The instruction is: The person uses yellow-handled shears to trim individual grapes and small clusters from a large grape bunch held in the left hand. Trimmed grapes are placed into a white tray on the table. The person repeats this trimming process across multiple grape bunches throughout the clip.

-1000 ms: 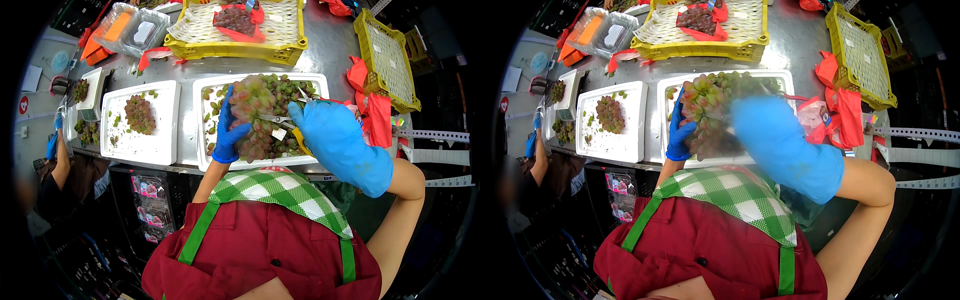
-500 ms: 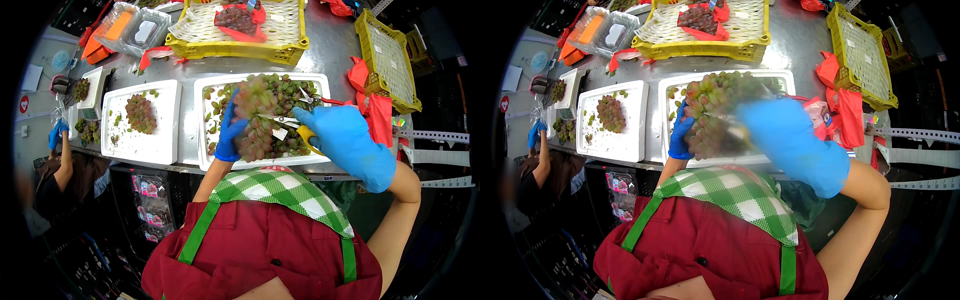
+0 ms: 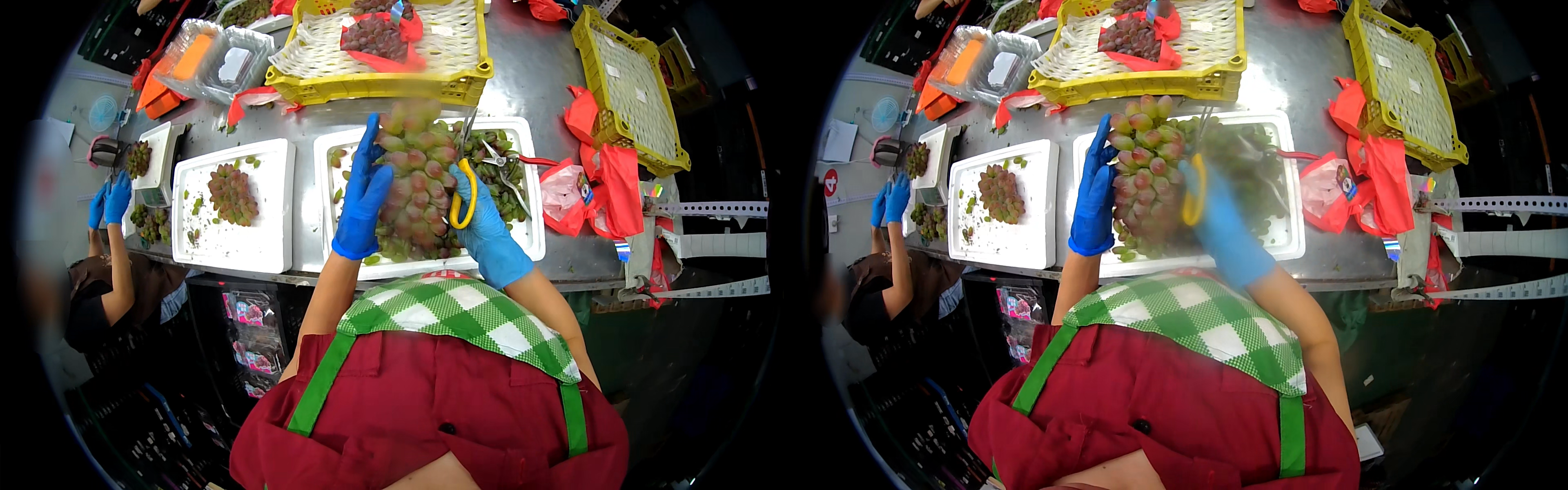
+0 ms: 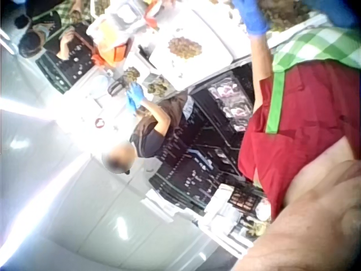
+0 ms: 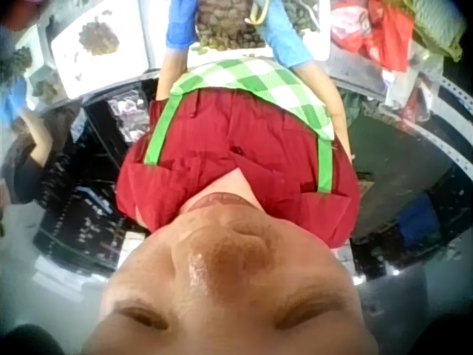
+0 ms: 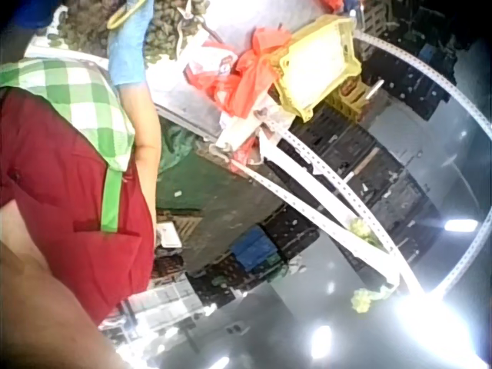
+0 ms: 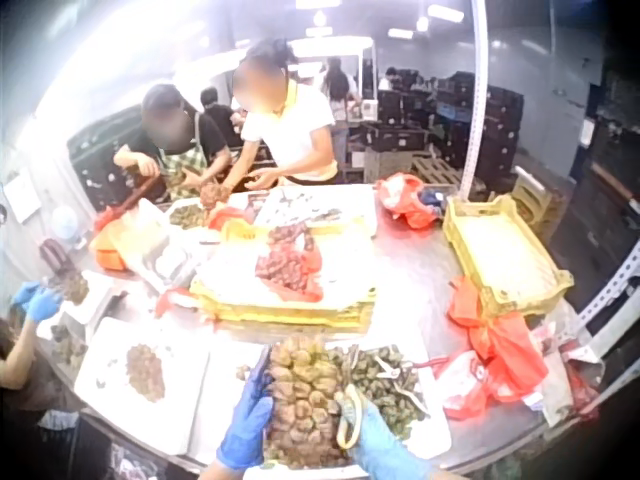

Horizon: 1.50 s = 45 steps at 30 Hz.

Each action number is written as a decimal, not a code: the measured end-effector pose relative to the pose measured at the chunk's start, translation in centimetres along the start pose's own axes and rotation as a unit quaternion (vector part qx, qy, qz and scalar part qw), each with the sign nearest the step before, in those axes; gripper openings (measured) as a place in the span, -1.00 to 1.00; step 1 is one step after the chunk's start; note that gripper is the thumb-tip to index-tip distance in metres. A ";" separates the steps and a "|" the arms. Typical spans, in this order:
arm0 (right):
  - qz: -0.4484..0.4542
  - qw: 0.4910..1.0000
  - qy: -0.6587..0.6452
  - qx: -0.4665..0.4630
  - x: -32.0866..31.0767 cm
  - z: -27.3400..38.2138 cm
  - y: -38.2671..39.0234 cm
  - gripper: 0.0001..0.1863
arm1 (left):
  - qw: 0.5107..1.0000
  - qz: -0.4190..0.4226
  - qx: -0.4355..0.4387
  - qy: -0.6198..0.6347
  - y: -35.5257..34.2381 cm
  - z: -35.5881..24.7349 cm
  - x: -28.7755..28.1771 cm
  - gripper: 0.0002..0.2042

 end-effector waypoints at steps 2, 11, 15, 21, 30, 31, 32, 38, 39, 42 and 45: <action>0.014 0.998 -0.045 0.039 0.2 0.3 -0.1 -0.64 | 1.000 -0.021 -0.013 -0.008 0.2 -0.8 0.4 -0.39; 0.037 0.988 -0.062 0.135 -0.3 -0.4 1.2 -0.69 | 0.863 -0.055 -0.101 0.493 2.9 4.3 -1.3 -0.55; 0.042 0.986 0.163 -0.016 -1.4 -1.7 -0.7 -0.67 | 0.812 -0.078 -0.110 0.568 2.3 2.9 2.2 -0.47; 0.098 0.822 0.532 -0.179 1.8 5.0 3.4 -0.49 | 0.854 -0.067 0.003 0.516 2.8 1.5 1.0 -0.57; 0.178 0.317 0.872 -0.328 3.0 10.5 7.9 -0.35 | 0.710 0.170 -0.060 0.681 4.0 3.5 -1.1 -0.30; 0.176 0.284 0.880 -0.337 3.2 10.8 7.8 -0.47 | 0.744 0.133 -0.056 0.653 4.2 3.3 -0.9 -0.32; 0.175 0.250 0.888 -0.344 3.4 11.0 7.8 -0.59 | 0.776 0.097 -0.055 0.621 4.2 3.1 -0.7 -0.34; 0.192 0.102 0.878 -0.426 6.9 11.4 8.3 -0.48 | 0.847 -0.007 -0.089 0.524 5.2 3.1 -0.9 -0.42; 0.197 0.098 0.875 -0.431 7.1 11.1 8.3 -0.49 | 0.839 -0.001 -0.098 0.536 5.2 3.3 -0.9 -0.42; 0.202 0.065 0.863 -0.459 7.3 9.9 8.0 -0.54 | 0.808 -0.026 -0.133 0.573 5.4 3.9 -0.9 -0.42; 0.198 0.035 0.864 -0.461 7.6 9.2 8.1 -0.55 | 0.708 0.145 -0.133 0.678 5.0 4.6 -0.6 -0.42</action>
Point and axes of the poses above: each hand's wrist, its own y-axis away from the middle knuckle, its own x-axis out of the palm, z = x × y, the point moved 4 cm from there along -y, towards the middle knuckle, and after that the axes turned 15 degrees about y, right-handed, at the moved point
